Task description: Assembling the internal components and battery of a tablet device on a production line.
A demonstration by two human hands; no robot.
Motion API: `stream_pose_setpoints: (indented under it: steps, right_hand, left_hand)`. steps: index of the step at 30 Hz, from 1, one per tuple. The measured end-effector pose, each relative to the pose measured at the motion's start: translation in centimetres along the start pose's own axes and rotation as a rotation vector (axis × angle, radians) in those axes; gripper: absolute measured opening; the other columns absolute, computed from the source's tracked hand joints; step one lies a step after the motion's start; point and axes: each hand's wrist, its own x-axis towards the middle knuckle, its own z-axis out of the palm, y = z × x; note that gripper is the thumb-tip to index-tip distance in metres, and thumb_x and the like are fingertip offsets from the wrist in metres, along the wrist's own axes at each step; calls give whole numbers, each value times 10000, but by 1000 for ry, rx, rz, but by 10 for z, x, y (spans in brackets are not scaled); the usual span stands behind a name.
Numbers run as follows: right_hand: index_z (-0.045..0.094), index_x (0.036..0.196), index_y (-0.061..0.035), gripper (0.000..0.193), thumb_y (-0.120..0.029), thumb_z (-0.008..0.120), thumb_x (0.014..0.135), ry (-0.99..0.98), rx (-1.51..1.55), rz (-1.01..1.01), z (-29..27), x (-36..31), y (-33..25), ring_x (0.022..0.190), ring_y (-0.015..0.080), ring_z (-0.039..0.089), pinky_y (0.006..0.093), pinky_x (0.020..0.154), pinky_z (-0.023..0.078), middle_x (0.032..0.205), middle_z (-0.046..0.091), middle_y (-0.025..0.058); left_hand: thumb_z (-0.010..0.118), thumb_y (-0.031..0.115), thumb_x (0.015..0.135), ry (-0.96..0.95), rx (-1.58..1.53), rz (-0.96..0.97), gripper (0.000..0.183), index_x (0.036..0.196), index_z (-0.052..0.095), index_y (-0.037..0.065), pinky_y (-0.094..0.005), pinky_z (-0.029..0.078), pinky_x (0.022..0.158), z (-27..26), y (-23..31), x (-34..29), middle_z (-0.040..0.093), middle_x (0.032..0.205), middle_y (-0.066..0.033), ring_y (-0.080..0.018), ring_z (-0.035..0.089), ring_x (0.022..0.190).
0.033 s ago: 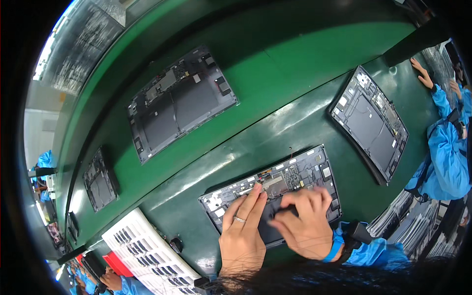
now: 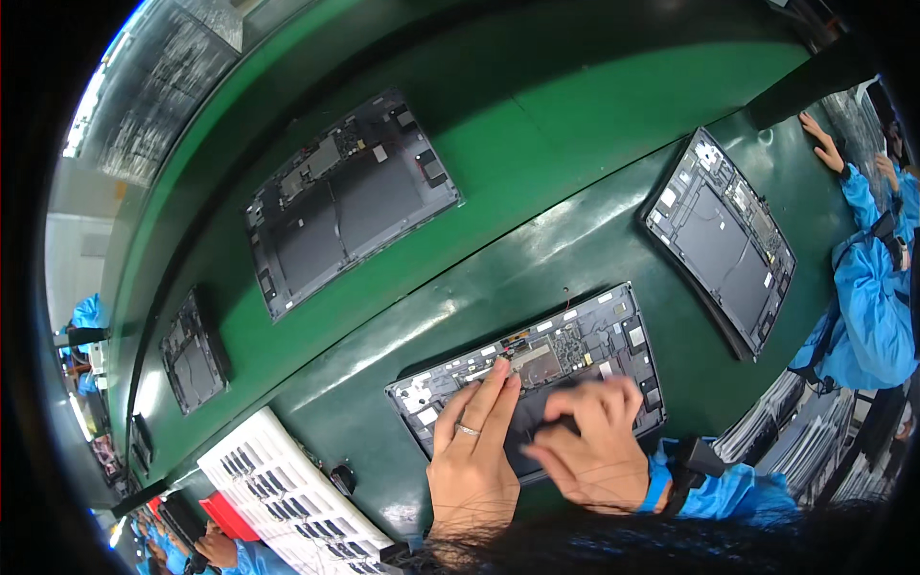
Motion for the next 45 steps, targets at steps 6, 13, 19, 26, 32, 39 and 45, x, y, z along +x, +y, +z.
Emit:
stream_pose_setpoints:
  steps: [6, 13, 19, 26, 32, 39, 45]
  right_hand:
    - [741, 1117, -142, 431, -381, 917, 804, -32, 174, 24, -40, -3, 17, 1149, 310, 593, 554, 1086, 364, 1278, 614, 48]
    - [721, 1063, -115, 350, -160, 918, 778, 130, -94, 106, -28, 25, 51, 1112, 316, 578, 504, 1005, 382, 1222, 631, 65]
    - [700, 1008, -109, 307, -92, 901, 776, 98, -23, 157, -33, 43, 57, 1141, 329, 557, 504, 994, 386, 1219, 622, 86]
    - [659, 1027, -88, 347, -55, 912, 792, 203, 203, 346, -31, 47, 61, 1304, 440, 473, 531, 1127, 373, 1436, 514, 223]
    - [821, 1255, -211, 479, -96, 833, 790, -103, -135, -32, -54, 46, 64, 1429, 435, 479, 671, 1189, 290, 1625, 517, 150]
    - [749, 1361, -138, 482, -260, 819, 899, -170, -211, -271, -54, 47, 54, 1412, 310, 566, 696, 1225, 274, 1568, 600, 64]
    - [693, 1444, -140, 530, -333, 790, 960, -277, -164, -280, -63, 38, 42, 1448, 325, 551, 664, 1255, 278, 1562, 596, 92]
  left_hand:
    - [652, -72, 852, -83, 241, -21, 696, 1492, 678, 200, -341, 609, 1067, 10, 6, -6, 543, 1642, 61, -234, 586, 1355]
    - [667, -16, 918, -75, 316, -72, 638, 1513, 665, 216, -405, 575, 1130, 52, -10, -28, 501, 1667, -6, -348, 528, 1417]
    - [694, 44, 958, 56, 375, 91, 520, 1467, 687, 145, -447, 523, 1182, 63, -19, -29, 556, 1625, -83, -359, 534, 1433]
    - [749, 290, 980, -61, 415, 168, 531, 1448, 677, 50, -476, 480, 1229, 58, -16, -24, 537, 1622, -172, -386, 527, 1453]
    - [726, 507, 999, -4, 538, 127, 651, 1467, 677, 58, -440, 586, 1109, 60, -4, -22, 540, 1628, -125, -382, 562, 1421]
    - [751, 556, 942, 76, 547, 82, 711, 1439, 681, 53, -372, 689, 838, 41, 12, -4, 553, 1611, -62, -370, 600, 1361]
    - [818, 394, 945, 78, 205, 127, 598, 1407, 697, 34, -458, 638, 940, 8, 3, -5, 645, 1513, -137, -345, 644, 1300]
